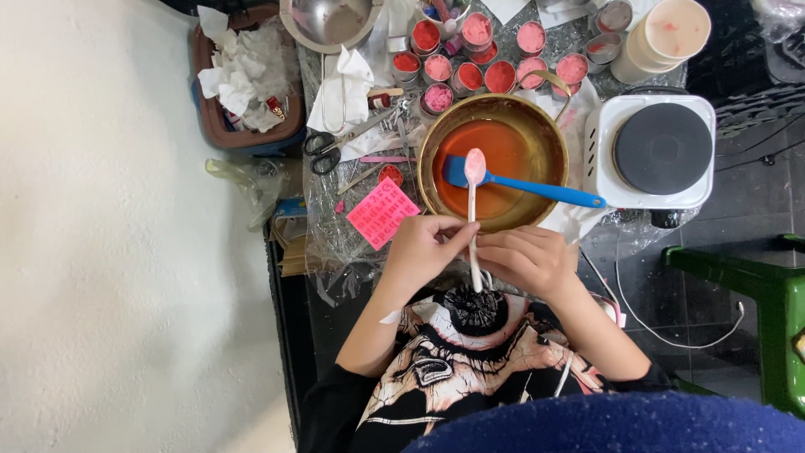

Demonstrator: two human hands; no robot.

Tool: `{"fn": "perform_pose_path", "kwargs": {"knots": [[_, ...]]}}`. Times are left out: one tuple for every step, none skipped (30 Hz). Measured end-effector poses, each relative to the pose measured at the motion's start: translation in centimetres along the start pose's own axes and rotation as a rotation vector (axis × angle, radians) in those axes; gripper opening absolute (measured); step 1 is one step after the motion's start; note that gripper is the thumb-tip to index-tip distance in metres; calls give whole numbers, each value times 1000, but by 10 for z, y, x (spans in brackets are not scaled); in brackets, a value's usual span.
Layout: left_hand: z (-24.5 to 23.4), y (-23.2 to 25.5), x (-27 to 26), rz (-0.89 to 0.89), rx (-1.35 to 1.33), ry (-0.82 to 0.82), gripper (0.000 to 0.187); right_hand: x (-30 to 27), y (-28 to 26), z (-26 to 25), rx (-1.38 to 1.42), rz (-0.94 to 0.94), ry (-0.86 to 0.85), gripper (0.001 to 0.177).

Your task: The recorder is mixing and preparing colored wax melts in a workshop environment.

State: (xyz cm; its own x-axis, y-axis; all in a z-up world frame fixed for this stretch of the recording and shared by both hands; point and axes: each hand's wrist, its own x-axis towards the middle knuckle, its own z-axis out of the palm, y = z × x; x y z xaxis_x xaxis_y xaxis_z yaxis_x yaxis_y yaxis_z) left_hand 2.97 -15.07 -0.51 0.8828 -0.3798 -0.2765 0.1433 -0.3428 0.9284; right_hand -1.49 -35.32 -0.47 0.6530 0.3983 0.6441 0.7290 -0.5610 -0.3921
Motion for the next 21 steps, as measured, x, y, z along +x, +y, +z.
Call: {"fn": "perform_pose_path", "kwargs": {"knots": [[-4,-1,1,-1,1,-1,25,0,0,-3,0,1,1,39],[-8,-2,2,-19,40,-13,23,0,0,-6,9,73,43,44],[-12,-3,3,-38,79,-27,22,-1,-1,-9,18,147,85,49],[-20,0,1,-40,80,-29,22,4,-4,-19,19,150,85,49],[-27,3,-1,-55,126,-19,21,9,-5,-29,-187,300,42,48],[-35,7,-2,-70,173,-10,20,14,-7,-38,-394,448,-1,49],[-46,1,-6,-73,171,-10,20,10,-5,-45,-392,449,-4,49],[-57,-5,-9,-33,153,3,19,6,-3,-52,-482,534,-38,44],[-69,-10,-11,12,138,14,20,2,0,-59,-575,619,-67,40],[-81,-11,-17,14,140,12,20,0,1,-62,-576,621,-65,40],[-93,-12,-24,37,118,42,20,-2,3,-65,-586,667,-106,36],[-105,-13,-32,61,97,73,19,-4,5,-68,-596,713,-147,32],[-113,-16,-38,61,98,72,19,-7,6,-68,-596,714,-147,32],[-121,-19,-44,125,192,124,19,-10,8,-67,-538,772,-165,29],[-129,-21,-50,187,287,176,19,-13,9,-67,-480,831,-184,26],[-132,-23,-53,186,287,174,19,-14,9,-69,-478,832,-184,26],[-136,-25,-56,144,356,241,18,-14,10,-69,-380,852,-137,24],[-140,-27,-59,102,425,308,17,-13,11,-70,-281,869,-90,23],[-141,-31,-60,99,426,312,17,-19,15,-70,-277,866,-91,23],[-143,-34,-62,70,445,371,16,-25,19,-69,-151,851,-6,23],[-145,-37,-62,43,463,428,16,-31,23,-69,-27,833,81,23]]}}
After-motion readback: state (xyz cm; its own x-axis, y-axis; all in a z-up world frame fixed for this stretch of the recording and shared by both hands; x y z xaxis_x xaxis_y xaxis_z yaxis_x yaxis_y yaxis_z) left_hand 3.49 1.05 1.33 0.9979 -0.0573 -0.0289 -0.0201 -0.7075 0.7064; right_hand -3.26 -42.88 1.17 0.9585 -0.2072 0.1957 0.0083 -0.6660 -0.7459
